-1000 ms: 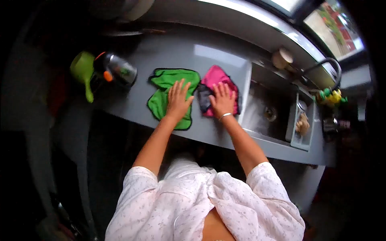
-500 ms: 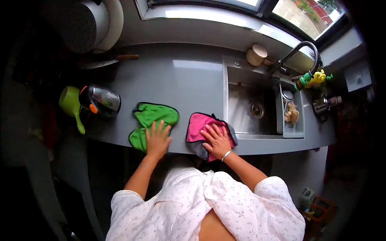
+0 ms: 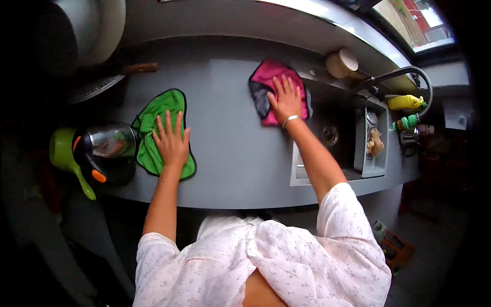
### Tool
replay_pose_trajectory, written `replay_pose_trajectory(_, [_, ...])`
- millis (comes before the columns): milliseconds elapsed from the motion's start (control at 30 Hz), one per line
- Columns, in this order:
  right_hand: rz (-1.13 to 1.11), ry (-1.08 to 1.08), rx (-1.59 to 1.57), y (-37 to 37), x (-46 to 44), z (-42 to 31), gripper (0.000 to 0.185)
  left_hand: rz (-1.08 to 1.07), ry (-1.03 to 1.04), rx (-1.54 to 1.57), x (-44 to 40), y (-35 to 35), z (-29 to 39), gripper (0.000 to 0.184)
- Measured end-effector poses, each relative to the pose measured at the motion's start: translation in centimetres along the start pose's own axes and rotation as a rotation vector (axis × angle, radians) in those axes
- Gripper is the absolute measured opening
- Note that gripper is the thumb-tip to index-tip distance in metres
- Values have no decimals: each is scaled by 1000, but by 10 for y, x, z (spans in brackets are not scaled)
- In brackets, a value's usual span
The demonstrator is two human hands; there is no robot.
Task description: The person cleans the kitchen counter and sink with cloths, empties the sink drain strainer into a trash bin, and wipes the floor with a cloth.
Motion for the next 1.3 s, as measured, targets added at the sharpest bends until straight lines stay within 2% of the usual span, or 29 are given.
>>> replay_pose_trajectory(100, [-11,9,9,10,-35,6,63,-8,-21,-23,-15,7,-8,53])
replay_pose_trajectory(267, [-26,243,74,30,-61,0,67,-5,-6,-61,-71,28,-19,55])
replay_pose_trajectory(367, [-65,148,-10,25,-33,-52,69,-40,-49,-99,-79,31,-20,55])
replay_pose_trajectory(500, [-95,-59,-152,12,35,-133,68,-70,29,-20,-61,28,-5,54])
replay_pose_trajectory(633, [-131,-184,-368,-11,110,-174,67,25,203,18,-9,8,40,54])
replay_pose_trajectory(700, [-90,-260,-422,-21,152,-180,64,-45,235,-2,27,3,62,53])
replay_pose_trajectory(733, [-107,-301,-386,-26,170,-178,63,-115,250,-28,45,4,73,51])
replay_pose_trajectory(867, [-116,-318,-379,-37,230,-151,63,-73,298,14,108,-6,112,48])
replay_pose_trajectory(933, [-125,-328,-353,-46,255,-135,63,-137,310,49,129,-10,132,46])
replay_pose_trajectory(1000, [-128,-281,-340,-54,274,-109,62,-183,303,60,138,-15,158,46])
replay_pose_trajectory(1300, [-125,-64,-179,-82,338,50,57,-176,610,251,179,-26,325,59])
Point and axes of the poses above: each hand's wrist, its own x-axis away from the middle knuckle, its own y-axis out of the palm, z = x × y, the point moved 8 cm from there along -x, towards the middle knuckle, and after that the axes turned 3 degrees about -x, right-handed, at the moved point
